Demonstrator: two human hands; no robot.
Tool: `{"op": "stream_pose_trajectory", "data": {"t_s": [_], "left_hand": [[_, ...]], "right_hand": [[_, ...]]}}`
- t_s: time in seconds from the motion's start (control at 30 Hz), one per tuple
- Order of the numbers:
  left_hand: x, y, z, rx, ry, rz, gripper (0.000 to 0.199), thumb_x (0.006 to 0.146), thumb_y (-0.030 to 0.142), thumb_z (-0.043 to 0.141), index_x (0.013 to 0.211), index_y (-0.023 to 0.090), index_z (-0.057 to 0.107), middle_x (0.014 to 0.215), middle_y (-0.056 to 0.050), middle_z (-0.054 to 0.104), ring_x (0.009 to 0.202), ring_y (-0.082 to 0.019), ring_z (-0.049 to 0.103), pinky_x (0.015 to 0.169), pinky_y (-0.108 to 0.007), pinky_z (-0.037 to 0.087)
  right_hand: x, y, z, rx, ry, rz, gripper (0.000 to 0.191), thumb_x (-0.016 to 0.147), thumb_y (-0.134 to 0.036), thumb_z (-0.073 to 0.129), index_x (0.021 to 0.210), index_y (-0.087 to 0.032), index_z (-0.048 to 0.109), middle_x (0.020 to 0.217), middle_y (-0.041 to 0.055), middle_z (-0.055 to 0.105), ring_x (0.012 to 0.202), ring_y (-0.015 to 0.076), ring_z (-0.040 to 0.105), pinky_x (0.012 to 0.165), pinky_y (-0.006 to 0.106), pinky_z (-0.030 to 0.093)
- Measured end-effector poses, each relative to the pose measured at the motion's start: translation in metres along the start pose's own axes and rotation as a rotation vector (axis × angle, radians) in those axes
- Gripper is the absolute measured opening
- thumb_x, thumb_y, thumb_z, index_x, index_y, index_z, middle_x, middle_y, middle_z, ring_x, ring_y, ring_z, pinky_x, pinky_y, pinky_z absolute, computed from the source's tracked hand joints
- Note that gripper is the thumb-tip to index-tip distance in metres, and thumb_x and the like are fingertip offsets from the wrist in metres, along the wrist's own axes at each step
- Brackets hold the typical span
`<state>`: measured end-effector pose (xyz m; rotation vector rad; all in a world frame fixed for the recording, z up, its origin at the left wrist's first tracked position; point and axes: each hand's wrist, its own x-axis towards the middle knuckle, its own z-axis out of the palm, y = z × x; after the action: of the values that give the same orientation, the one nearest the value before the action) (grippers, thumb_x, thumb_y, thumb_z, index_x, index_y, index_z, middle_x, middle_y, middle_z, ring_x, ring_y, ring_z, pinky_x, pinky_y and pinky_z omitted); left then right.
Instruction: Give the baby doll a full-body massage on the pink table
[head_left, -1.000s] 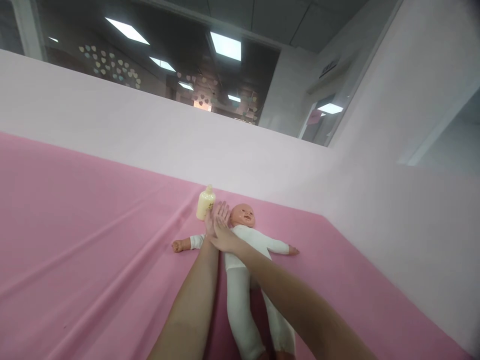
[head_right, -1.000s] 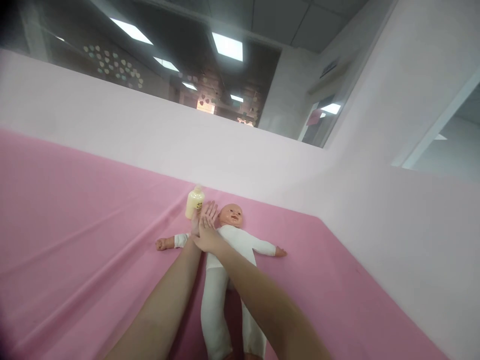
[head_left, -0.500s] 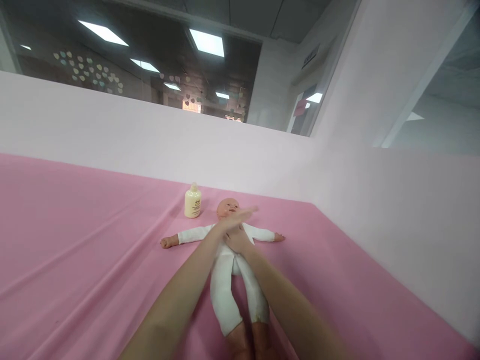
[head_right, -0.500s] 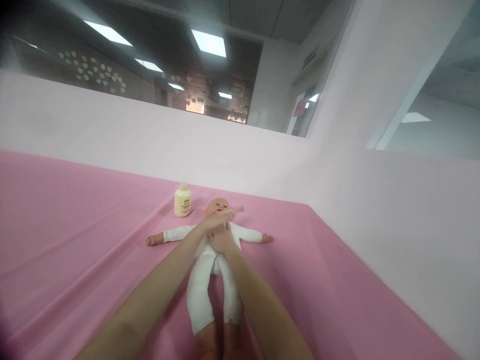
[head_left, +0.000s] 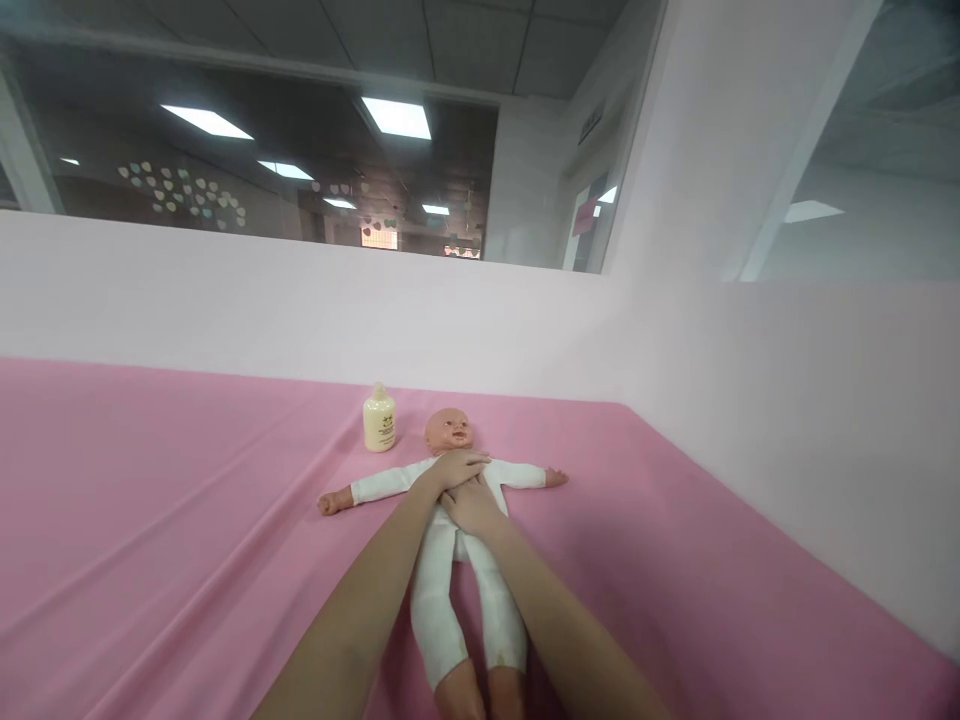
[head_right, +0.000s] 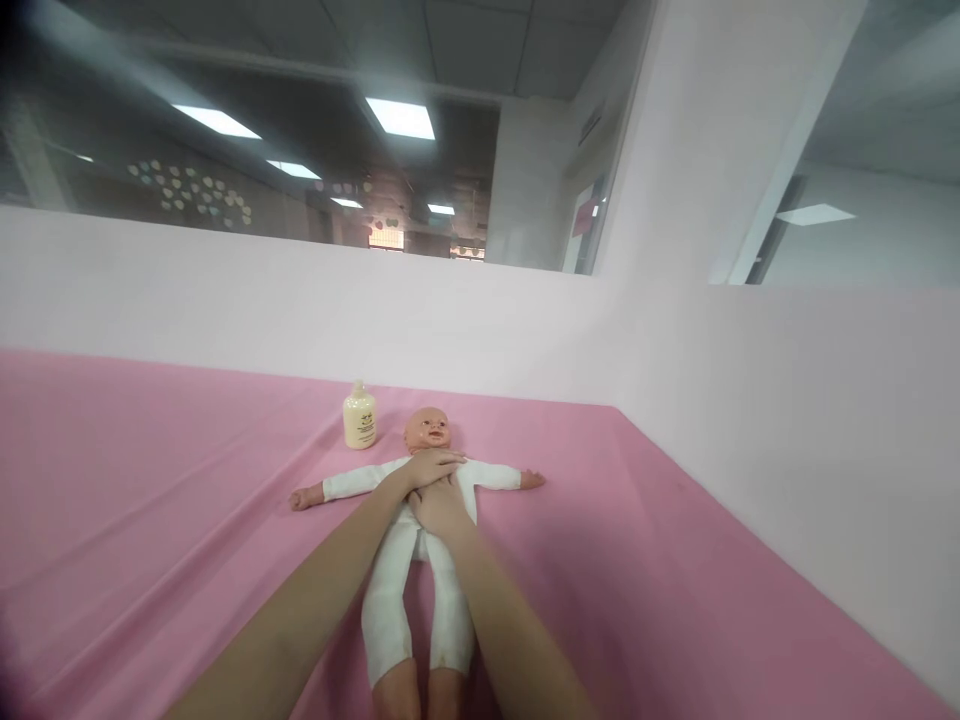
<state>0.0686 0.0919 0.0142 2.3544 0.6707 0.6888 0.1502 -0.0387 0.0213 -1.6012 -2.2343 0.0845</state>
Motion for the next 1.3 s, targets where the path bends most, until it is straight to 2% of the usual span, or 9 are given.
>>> {"op": "stream_pose_trajectory", "data": {"t_s": [0.17, 0.27, 0.37, 0.5, 0.67, 0.77, 0.9, 1.1, 1.3], "left_hand": [[-0.005, 0.0, 0.008, 0.162, -0.017, 0.059, 0.038, 0.095, 0.039, 0.045, 0.122, 0.025, 0.069, 0.134, -0.001, 0.062, 0.129, -0.018, 0.053, 0.116, -0.032, 0.034], [-0.012, 0.0, 0.012, 0.207, 0.019, 0.064, 0.041, 0.097, 0.039, 0.04, 0.126, 0.026, 0.066, 0.139, -0.002, 0.058, 0.132, -0.019, 0.05, 0.118, -0.037, 0.03], [-0.027, 0.001, 0.015, 0.283, 0.063, 0.057, 0.045, 0.101, 0.039, 0.031, 0.134, 0.026, 0.059, 0.145, -0.003, 0.053, 0.136, -0.019, 0.046, 0.119, -0.04, 0.028], [-0.053, 0.005, 0.022, 0.426, 0.08, -0.016, 0.05, 0.103, 0.035, 0.022, 0.147, 0.023, 0.043, 0.153, -0.005, 0.042, 0.146, -0.021, 0.031, 0.12, -0.047, 0.022], [-0.079, 0.021, 0.032, 0.479, 0.087, -0.178, 0.055, 0.104, 0.042, 0.017, 0.154, 0.022, 0.029, 0.16, -0.006, 0.026, 0.15, -0.024, 0.019, 0.121, -0.051, 0.018], [-0.084, 0.03, 0.036, 0.513, 0.098, -0.263, 0.058, 0.103, 0.042, 0.016, 0.155, 0.018, 0.025, 0.162, -0.008, 0.019, 0.151, -0.026, 0.014, 0.121, -0.052, 0.015], [-0.083, 0.033, 0.041, 0.554, 0.179, -0.354, 0.063, 0.103, 0.043, 0.018, 0.156, 0.011, 0.02, 0.163, -0.013, 0.011, 0.152, -0.029, 0.008, 0.121, -0.054, 0.013], [-0.084, 0.029, 0.044, 0.556, 0.239, -0.358, 0.063, 0.103, 0.043, 0.017, 0.156, 0.009, 0.02, 0.163, -0.015, 0.013, 0.151, -0.029, 0.011, 0.121, -0.051, 0.016], [-0.088, 0.029, 0.039, 0.478, 0.211, -0.311, 0.058, 0.103, 0.036, 0.011, 0.156, 0.015, 0.022, 0.163, -0.007, 0.015, 0.152, -0.025, 0.01, 0.122, -0.048, 0.014]], "right_hand": [[-0.025, -0.005, 0.002, 0.039, -0.006, 0.032, 0.046, 0.101, -0.033, 0.033, 0.14, -0.013, 0.05, 0.15, 0.0148, 0.044, 0.143, 0.0279, 0.032, 0.119, 0.053, 0.018], [-0.039, -0.004, 0.002, 0.084, 0.015, 0.017, 0.042, 0.102, -0.031, 0.033, 0.134, -0.016, 0.054, 0.148, 0.0134, 0.047, 0.141, 0.0258, 0.036, 0.119, 0.053, 0.021], [-0.043, 0.005, 0.001, 0.192, 0.061, -0.004, 0.041, 0.102, -0.025, 0.03, 0.132, -0.02, 0.057, 0.149, 0.0092, 0.047, 0.143, 0.0225, 0.035, 0.119, 0.051, 0.022], [-0.04, 0.02, 0.003, 0.273, 0.077, 0.088, 0.047, 0.102, -0.025, 0.027, 0.145, -0.022, 0.045, 0.153, 0.0087, 0.042, 0.146, 0.0211, 0.03, 0.119, 0.051, 0.022], [-0.034, 0.02, 0.008, 0.12, 0.069, 0.214, 0.056, 0.102, -0.031, 0.023, 0.154, -0.012, 0.026, 0.161, 0.0118, 0.024, 0.15, 0.022, 0.02, 0.121, 0.045, 0.019], [-0.03, 0.015, 0.012, 0.024, 0.074, 0.267, 0.058, 0.101, -0.03, 0.022, 0.154, -0.006, 0.026, 0.161, 0.0142, 0.021, 0.151, 0.0236, 0.018, 0.122, 0.043, 0.017], [-0.027, 0.013, 0.018, -0.049, 0.098, 0.325, 0.06, 0.101, -0.032, 0.023, 0.153, -0.004, 0.025, 0.161, 0.0168, 0.021, 0.15, 0.026, 0.019, 0.121, 0.044, 0.017], [-0.025, 0.015, 0.024, -0.115, 0.143, 0.367, 0.064, 0.101, -0.037, 0.023, 0.153, 0.001, 0.024, 0.16, 0.021, 0.02, 0.149, 0.0299, 0.021, 0.12, 0.047, 0.019], [-0.027, 0.012, 0.018, -0.146, 0.09, 0.298, 0.064, 0.1, -0.037, 0.026, 0.153, -0.001, 0.025, 0.159, 0.0204, 0.023, 0.149, 0.0302, 0.022, 0.12, 0.048, 0.019]]}}
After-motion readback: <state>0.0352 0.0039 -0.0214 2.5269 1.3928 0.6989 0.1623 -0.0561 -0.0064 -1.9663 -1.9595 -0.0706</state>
